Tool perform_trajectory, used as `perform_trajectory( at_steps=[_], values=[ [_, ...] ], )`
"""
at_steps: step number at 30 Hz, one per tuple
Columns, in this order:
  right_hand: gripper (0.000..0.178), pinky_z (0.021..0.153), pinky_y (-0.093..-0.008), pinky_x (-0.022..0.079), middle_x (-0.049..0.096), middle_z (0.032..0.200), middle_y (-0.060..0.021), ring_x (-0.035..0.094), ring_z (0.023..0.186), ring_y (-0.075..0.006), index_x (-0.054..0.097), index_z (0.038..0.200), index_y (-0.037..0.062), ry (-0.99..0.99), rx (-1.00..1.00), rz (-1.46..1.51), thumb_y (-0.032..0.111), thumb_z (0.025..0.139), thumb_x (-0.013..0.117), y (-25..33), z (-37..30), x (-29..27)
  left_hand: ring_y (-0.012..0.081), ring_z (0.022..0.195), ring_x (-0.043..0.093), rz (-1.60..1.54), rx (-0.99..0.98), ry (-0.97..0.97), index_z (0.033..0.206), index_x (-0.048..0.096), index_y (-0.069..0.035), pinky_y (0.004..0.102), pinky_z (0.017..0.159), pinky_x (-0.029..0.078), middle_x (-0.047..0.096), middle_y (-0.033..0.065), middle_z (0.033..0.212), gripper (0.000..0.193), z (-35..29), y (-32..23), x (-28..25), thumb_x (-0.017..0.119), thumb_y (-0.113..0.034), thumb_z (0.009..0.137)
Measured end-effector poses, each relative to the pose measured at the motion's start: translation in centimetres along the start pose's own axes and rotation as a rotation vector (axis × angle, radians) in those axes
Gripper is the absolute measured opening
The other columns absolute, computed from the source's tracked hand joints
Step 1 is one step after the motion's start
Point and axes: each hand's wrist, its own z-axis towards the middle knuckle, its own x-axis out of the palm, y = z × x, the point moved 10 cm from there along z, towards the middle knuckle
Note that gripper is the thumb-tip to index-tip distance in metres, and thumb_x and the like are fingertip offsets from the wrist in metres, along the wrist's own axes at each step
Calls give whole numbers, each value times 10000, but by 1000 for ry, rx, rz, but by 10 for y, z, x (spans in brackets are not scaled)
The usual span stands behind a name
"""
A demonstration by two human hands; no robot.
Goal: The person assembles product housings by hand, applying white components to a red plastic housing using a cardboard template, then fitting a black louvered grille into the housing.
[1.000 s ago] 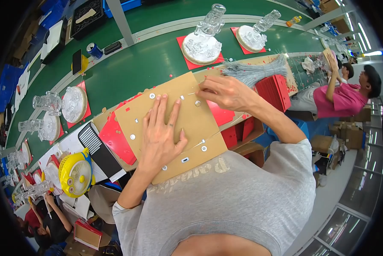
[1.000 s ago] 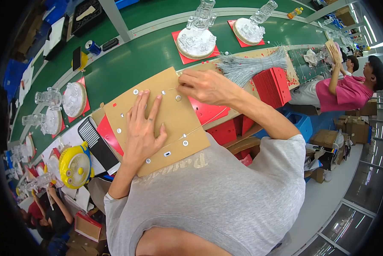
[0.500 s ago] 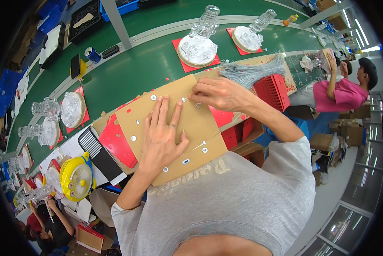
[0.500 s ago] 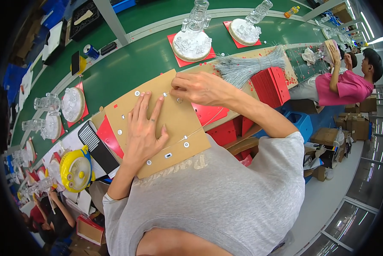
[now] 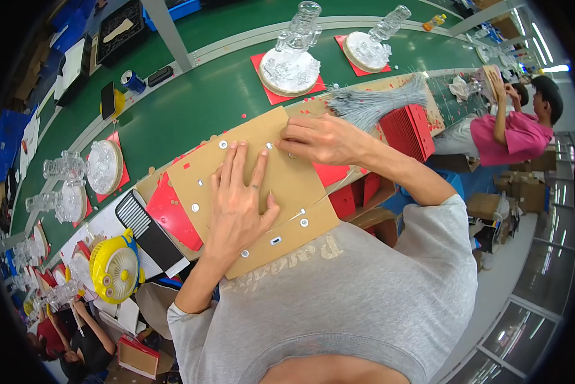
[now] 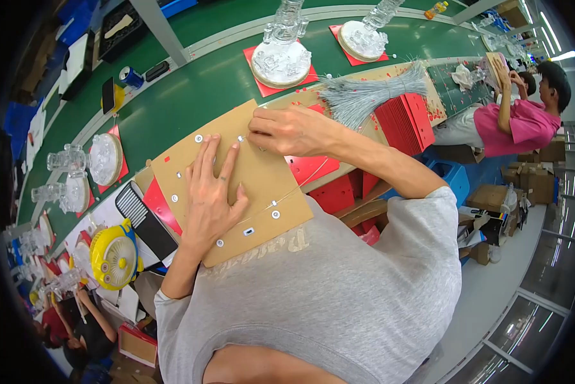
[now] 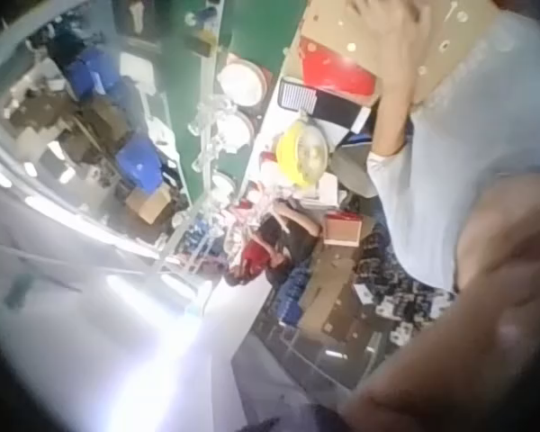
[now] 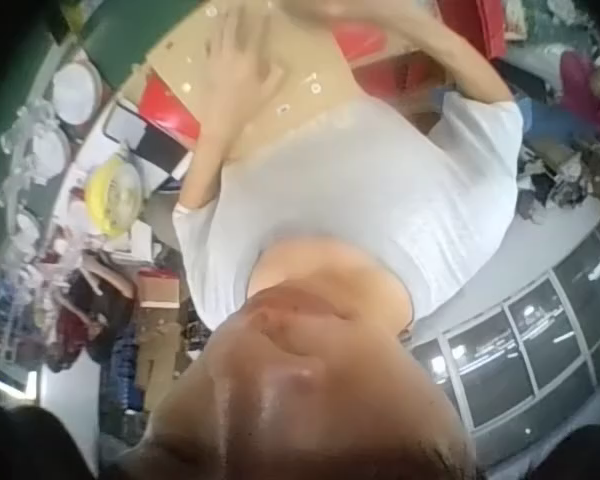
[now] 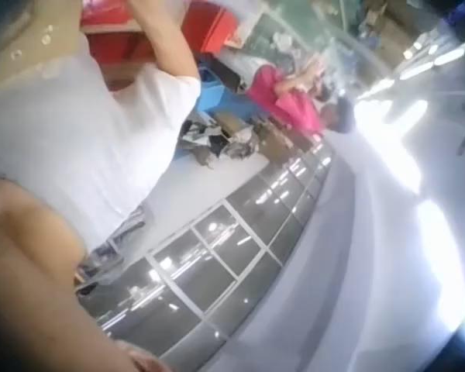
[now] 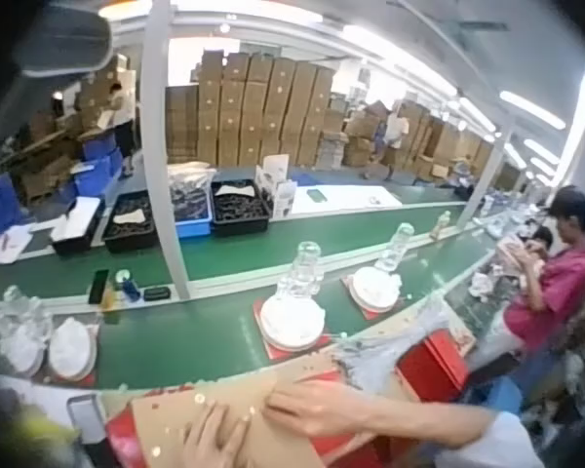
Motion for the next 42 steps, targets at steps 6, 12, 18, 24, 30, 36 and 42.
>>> perform_trajectory(
  at_steps=[6,12,18,24,30,36,42],
  values=[
    [227,639,-299,586,583,953,-105,627,920,-216,660,919,-30,-11,-62,-160,92,729,641,6,-1,8,425,1418,371,-3,-18,25,1452,495,-30,508,1069,354,379,277,1506,731,3,-3,2,673,-152,753],
    [169,623,-296,584,558,918,-97,611,933,-219,617,849,-28,-43,-46,-96,85,725,645,8,-2,6,423,1422,366,18,-25,37,1463,485,-44,506,1080,340,373,252,1523,741,6,-6,6,666,-132,750],
    [188,619,-318,581,588,944,-91,634,919,-230,648,919,-22,-78,18,62,83,764,658,-5,-1,0,417,1428,364,6,-42,18,1470,483,-58,504,1079,340,370,252,1529,749,7,-5,8,669,-132,749],
    [215,613,-329,571,597,934,-70,652,838,-228,671,982,-3,-70,161,99,67,780,652,-24,-17,-16,392,1413,402,-53,-15,-45,1493,463,-84,496,1098,341,404,218,1523,820,7,0,2,705,-105,710],
    [225,610,-324,569,595,927,-73,642,887,-219,681,974,-5,3,-12,-21,73,767,642,-6,0,1,387,1391,420,-171,-6,-82,1534,322,14,492,1092,356,413,209,1521,914,16,-2,-3,726,-80,719],
    [255,664,-319,550,605,943,-73,621,868,-204,696,973,4,-25,-12,-113,87,739,638,11,2,-7,365,1104,539,-66,71,-63,1290,564,6,437,911,444,546,210,1154,518,50,14,-16,716,-142,818],
    [248,775,-374,496,619,961,-76,614,904,-245,698,973,18,-144,388,-245,127,750,685,20,-9,-31,278,894,539,-32,383,-45,799,661,-5,394,759,447,545,120,878,175,75,3,3,662,-156,887]
  ],
)
